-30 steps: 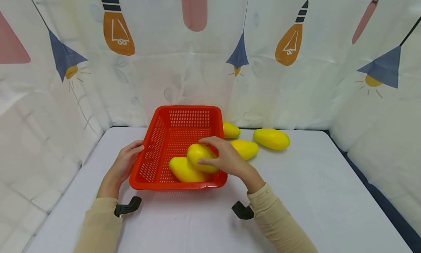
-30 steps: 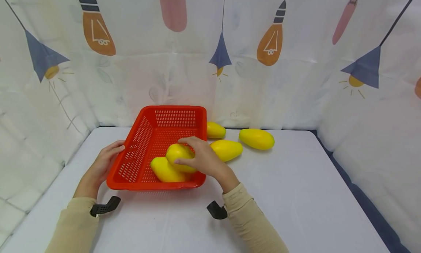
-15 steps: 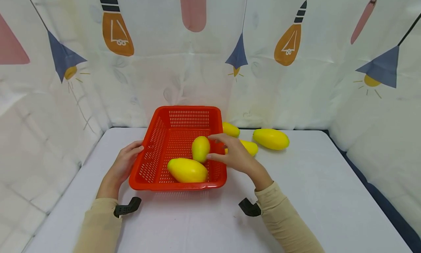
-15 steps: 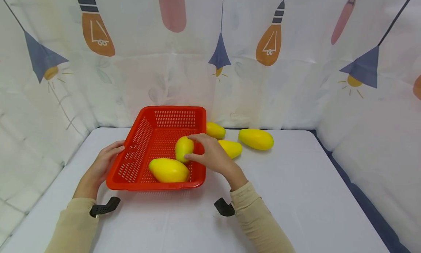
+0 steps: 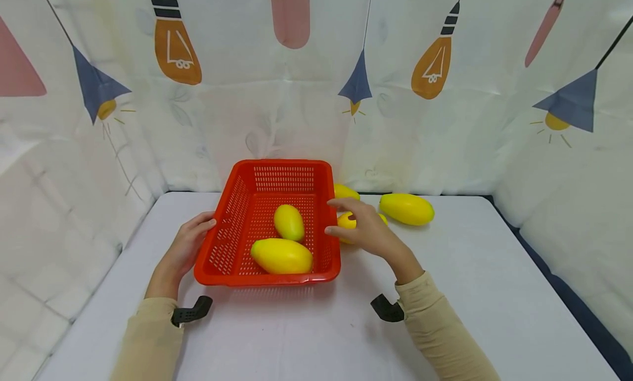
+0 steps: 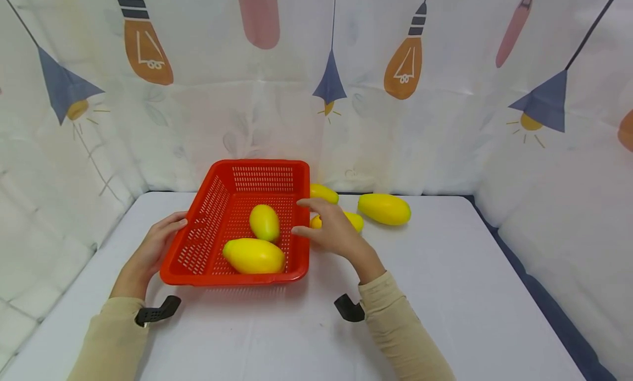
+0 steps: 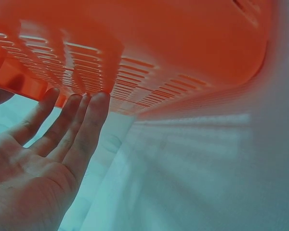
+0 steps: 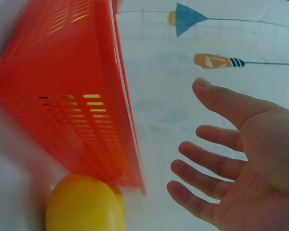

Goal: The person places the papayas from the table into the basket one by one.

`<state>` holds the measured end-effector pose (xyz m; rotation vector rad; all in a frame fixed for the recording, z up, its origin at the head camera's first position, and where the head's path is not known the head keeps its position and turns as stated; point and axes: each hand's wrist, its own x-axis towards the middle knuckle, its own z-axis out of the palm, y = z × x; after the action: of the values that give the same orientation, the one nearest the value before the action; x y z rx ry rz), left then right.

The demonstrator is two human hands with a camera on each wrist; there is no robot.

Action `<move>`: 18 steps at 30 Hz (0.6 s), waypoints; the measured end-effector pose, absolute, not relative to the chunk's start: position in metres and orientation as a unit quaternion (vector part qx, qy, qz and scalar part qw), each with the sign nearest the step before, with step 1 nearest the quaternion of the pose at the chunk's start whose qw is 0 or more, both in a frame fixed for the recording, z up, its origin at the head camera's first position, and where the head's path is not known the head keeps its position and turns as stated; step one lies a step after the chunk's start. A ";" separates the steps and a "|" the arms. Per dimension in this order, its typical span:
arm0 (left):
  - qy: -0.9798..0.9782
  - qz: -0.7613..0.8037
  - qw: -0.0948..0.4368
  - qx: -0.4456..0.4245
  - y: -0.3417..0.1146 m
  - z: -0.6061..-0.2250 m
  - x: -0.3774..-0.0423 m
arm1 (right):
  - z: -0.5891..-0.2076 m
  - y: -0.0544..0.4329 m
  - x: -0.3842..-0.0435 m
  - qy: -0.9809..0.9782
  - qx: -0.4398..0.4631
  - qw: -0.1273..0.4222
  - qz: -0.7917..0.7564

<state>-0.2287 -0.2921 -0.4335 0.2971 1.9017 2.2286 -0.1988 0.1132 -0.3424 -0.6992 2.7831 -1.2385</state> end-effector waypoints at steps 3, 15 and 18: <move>0.646 0.751 0.097 0.098 -0.291 -0.434 -0.229 | -0.343 0.119 -0.198 0.891 -0.216 0.011 -0.398; 0.645 0.752 0.095 0.103 -0.292 -0.435 -0.229 | -0.349 0.143 -0.201 0.900 -0.188 0.011 -0.393; 0.652 0.746 0.093 0.099 -0.293 -0.435 -0.229 | -0.349 0.147 -0.200 0.909 -0.181 0.002 -0.377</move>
<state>-0.2294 -0.2928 -0.4345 0.2953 1.9354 2.2143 -0.2003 0.1474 -0.3488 -0.5667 2.8505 -1.1823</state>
